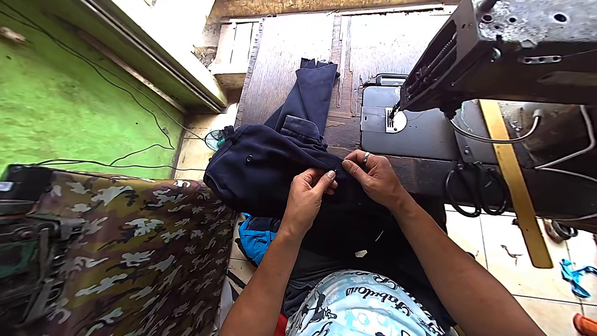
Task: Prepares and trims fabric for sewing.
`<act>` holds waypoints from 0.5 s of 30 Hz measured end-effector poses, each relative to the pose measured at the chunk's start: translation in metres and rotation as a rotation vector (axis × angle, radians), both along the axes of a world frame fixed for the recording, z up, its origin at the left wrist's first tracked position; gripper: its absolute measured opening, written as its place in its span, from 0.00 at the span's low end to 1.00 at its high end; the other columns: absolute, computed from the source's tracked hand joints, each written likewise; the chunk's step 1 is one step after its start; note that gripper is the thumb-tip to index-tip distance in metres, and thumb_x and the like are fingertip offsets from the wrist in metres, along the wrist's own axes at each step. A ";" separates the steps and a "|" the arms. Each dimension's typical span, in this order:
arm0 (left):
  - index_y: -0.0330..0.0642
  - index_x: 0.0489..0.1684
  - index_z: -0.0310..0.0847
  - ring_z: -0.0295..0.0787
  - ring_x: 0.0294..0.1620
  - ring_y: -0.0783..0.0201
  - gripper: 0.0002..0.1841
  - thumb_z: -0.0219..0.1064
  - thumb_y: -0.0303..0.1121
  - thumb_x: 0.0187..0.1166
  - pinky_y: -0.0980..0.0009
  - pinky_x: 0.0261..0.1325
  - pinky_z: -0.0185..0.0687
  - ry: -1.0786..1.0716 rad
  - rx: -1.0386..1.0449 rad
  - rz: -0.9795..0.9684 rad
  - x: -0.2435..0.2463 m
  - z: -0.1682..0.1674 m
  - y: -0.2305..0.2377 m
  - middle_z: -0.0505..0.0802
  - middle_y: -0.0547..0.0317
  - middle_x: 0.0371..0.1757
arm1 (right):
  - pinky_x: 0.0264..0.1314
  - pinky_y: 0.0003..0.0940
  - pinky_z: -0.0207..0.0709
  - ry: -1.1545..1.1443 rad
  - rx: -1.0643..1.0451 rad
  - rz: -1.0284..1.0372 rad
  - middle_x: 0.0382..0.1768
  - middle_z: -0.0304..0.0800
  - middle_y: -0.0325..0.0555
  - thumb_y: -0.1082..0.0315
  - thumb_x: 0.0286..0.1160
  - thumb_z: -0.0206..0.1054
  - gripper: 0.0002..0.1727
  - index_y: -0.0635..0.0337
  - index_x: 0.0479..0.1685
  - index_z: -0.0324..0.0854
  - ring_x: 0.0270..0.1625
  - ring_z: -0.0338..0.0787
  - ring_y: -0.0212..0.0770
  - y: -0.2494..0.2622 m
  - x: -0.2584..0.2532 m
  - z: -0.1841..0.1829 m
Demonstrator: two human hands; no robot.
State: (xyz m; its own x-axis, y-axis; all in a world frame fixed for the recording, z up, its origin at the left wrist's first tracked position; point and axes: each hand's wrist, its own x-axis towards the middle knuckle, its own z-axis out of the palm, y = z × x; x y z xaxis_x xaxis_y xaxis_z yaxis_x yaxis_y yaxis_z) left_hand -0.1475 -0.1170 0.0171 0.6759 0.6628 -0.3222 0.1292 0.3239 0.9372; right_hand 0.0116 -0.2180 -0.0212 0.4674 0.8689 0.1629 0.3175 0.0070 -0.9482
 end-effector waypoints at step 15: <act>0.33 0.37 0.89 0.89 0.30 0.69 0.05 0.67 0.22 0.81 0.74 0.43 0.87 -0.062 -0.025 0.114 -0.003 -0.012 -0.009 0.94 0.55 0.30 | 0.34 0.18 0.78 -0.104 0.003 -0.017 0.29 0.88 0.31 0.64 0.83 0.65 0.09 0.56 0.40 0.88 0.30 0.84 0.20 0.001 -0.002 -0.003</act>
State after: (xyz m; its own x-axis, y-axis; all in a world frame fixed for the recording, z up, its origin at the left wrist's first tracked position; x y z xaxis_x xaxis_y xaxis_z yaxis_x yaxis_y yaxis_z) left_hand -0.1504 -0.1260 0.0055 0.6155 0.7291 -0.2994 0.0323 0.3562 0.9339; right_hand 0.0098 -0.2175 -0.0237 0.4628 0.8602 0.2142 0.4145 0.0036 -0.9100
